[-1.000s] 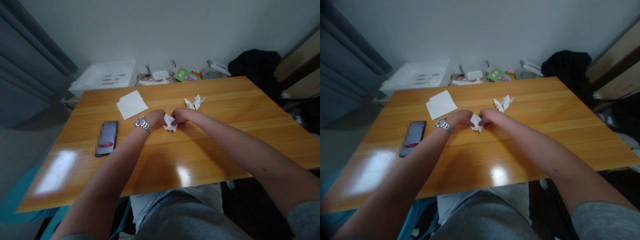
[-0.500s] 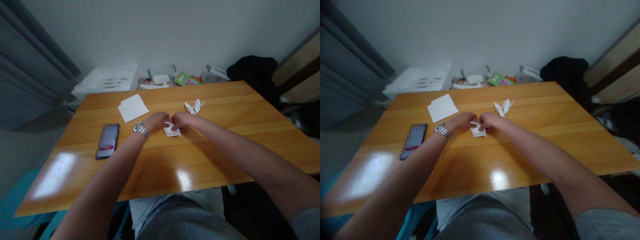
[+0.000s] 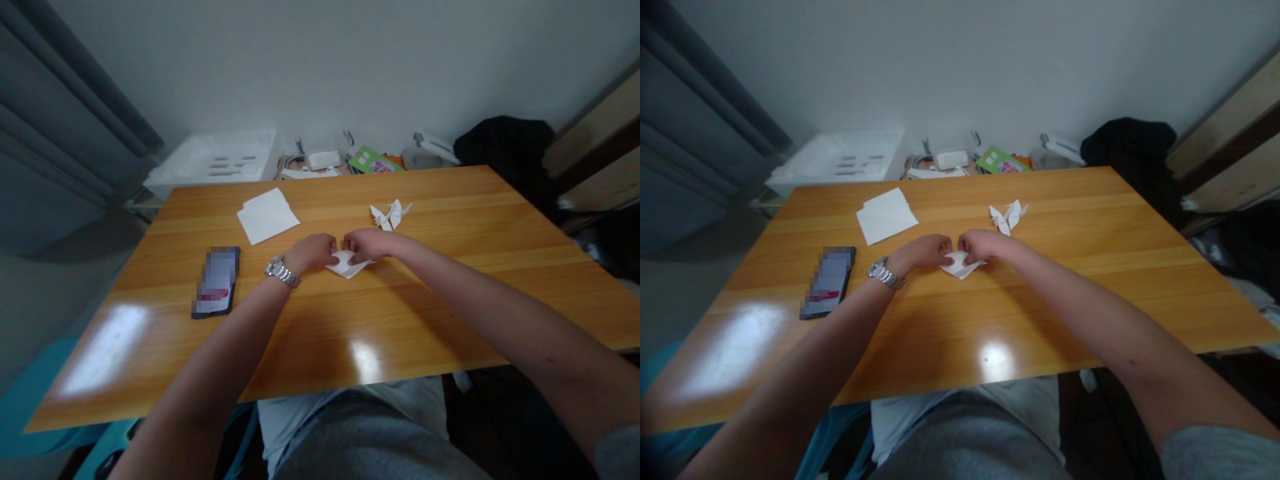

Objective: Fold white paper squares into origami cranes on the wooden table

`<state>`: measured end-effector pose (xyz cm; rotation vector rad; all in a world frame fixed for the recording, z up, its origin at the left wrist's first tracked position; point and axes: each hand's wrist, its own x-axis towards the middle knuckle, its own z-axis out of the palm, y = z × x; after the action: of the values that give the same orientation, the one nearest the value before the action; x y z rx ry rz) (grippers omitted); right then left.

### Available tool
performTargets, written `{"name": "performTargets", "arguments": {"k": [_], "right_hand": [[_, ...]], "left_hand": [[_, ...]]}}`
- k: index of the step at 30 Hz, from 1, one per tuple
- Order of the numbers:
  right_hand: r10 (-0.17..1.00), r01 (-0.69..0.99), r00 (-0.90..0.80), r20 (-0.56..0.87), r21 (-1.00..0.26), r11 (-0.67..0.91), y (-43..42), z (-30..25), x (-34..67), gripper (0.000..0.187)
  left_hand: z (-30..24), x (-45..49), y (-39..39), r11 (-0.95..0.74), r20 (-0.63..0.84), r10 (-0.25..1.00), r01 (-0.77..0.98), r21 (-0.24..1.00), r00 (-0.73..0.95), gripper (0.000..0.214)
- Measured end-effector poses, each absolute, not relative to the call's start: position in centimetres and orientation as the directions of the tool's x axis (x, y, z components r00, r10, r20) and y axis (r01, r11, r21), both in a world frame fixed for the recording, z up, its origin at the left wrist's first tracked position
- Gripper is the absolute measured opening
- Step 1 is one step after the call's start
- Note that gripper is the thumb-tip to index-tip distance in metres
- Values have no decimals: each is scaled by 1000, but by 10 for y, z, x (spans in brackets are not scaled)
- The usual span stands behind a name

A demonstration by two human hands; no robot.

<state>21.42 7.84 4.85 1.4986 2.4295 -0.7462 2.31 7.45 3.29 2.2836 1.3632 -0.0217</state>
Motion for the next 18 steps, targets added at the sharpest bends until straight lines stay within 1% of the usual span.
{"name": "performTargets", "arguments": {"k": [4,9,15,18], "right_hand": [[804,850,-502,-318,-350,393,78,41,218,37],[838,843,-498,-221,-350,409,76,37,219,27],[880,831,-467,-90,-385,402,70,38,219,10],[901,820,-432,-23,-427,382,65,37,219,10]], "left_hand": [[37,26,67,-417,-212,821,811,410,529,30],[34,27,60,-439,-143,831,792,424,537,29],[27,29,54,-362,-87,893,819,445,442,34],[24,32,51,-346,-47,911,820,456,410,31]]}}
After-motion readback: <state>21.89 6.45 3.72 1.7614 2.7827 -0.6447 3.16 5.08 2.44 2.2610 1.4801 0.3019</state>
